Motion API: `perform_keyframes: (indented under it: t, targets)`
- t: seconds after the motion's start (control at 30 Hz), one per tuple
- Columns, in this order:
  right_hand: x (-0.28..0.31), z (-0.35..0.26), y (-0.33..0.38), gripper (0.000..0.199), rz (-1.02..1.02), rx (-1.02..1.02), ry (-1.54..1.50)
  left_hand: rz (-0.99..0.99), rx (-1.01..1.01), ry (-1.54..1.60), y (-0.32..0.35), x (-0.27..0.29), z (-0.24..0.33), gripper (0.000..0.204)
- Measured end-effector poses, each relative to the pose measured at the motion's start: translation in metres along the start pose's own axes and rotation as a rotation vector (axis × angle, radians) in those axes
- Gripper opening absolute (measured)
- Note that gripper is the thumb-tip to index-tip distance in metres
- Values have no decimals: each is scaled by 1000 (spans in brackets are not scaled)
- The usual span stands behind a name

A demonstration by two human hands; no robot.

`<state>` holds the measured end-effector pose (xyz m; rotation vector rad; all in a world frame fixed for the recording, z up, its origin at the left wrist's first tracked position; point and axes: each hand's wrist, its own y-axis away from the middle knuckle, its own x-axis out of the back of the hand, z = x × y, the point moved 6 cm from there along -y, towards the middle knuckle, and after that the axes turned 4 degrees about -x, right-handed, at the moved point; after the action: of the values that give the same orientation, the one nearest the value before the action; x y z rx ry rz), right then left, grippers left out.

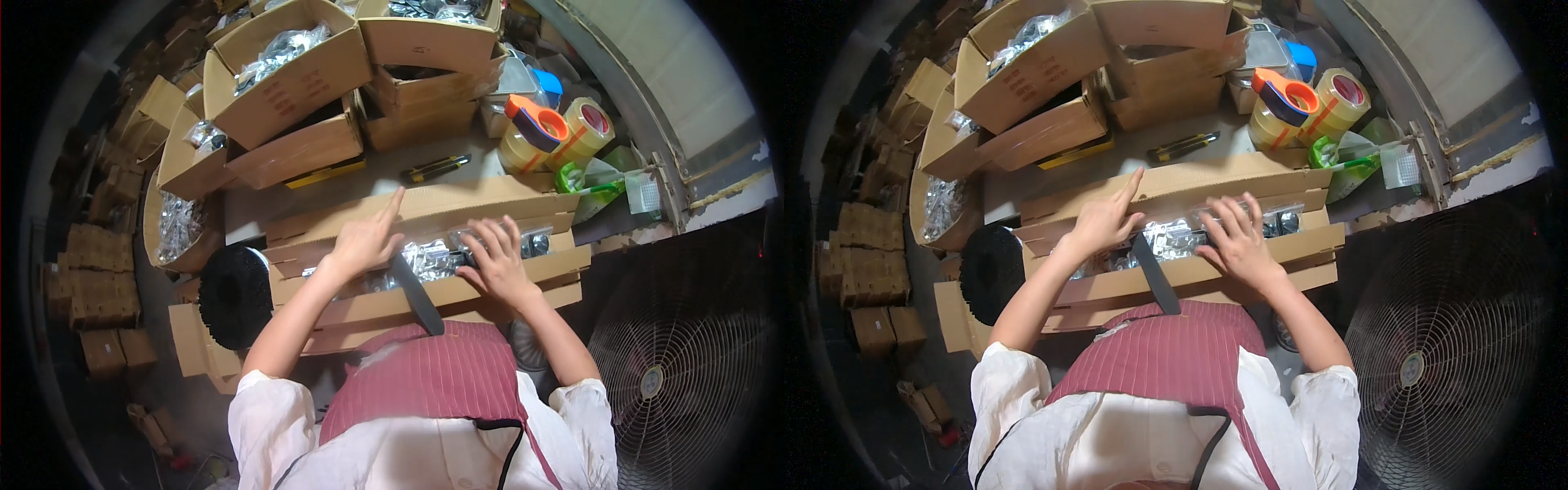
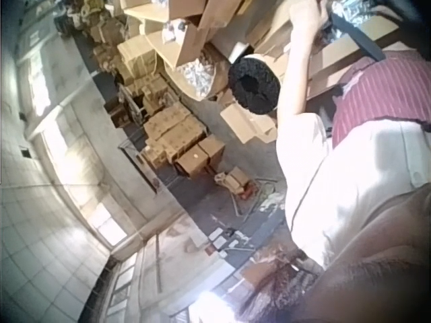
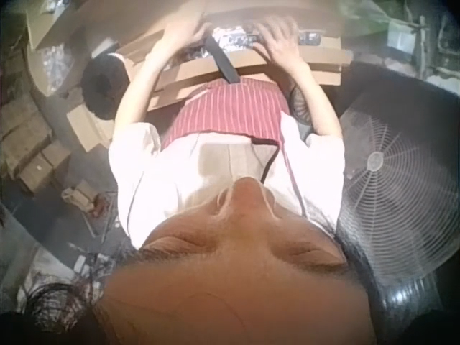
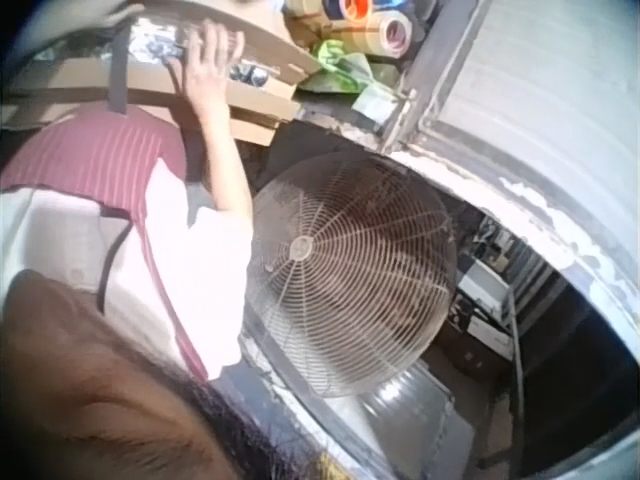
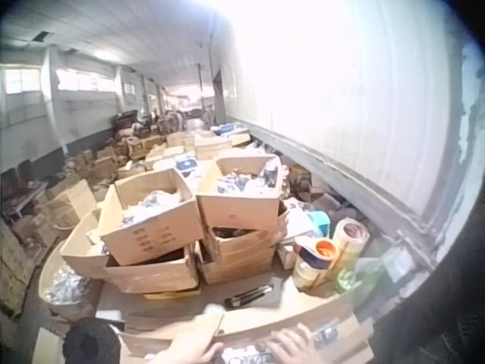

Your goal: The person gathers various metal and plastic furniture components including drawer slides, screws, and brackets from several cardboard boxes, places them into a larger cardboard box, and then closes the box.

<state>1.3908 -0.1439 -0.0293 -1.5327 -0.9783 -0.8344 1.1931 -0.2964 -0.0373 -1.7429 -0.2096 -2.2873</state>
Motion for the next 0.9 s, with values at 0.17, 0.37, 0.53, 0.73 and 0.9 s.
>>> perform_keyframes:
  t: [0.17, 0.37, 0.53, 0.73, 0.9]
  targets:
    - [-13, 7, -12, 81, -35, -85, 53, 138, -60, -31, 0, 3, -3, 97]
    - [-30, 18, -20, 78, -8, -148, 145, -25, 67, 15, 2, 3, 5, 99]
    - [-31, 16, -23, 73, 27, -199, 135, 76, 122, -62, 7, -6, 10, 113]
    - [-19, 11, -23, 72, 78, -185, 123, -75, 374, -97, 7, -5, 22, 132]
    - [2, -22, -16, 44, 239, 164, 97, -21, 379, -166, 18, 2, 30, 134]
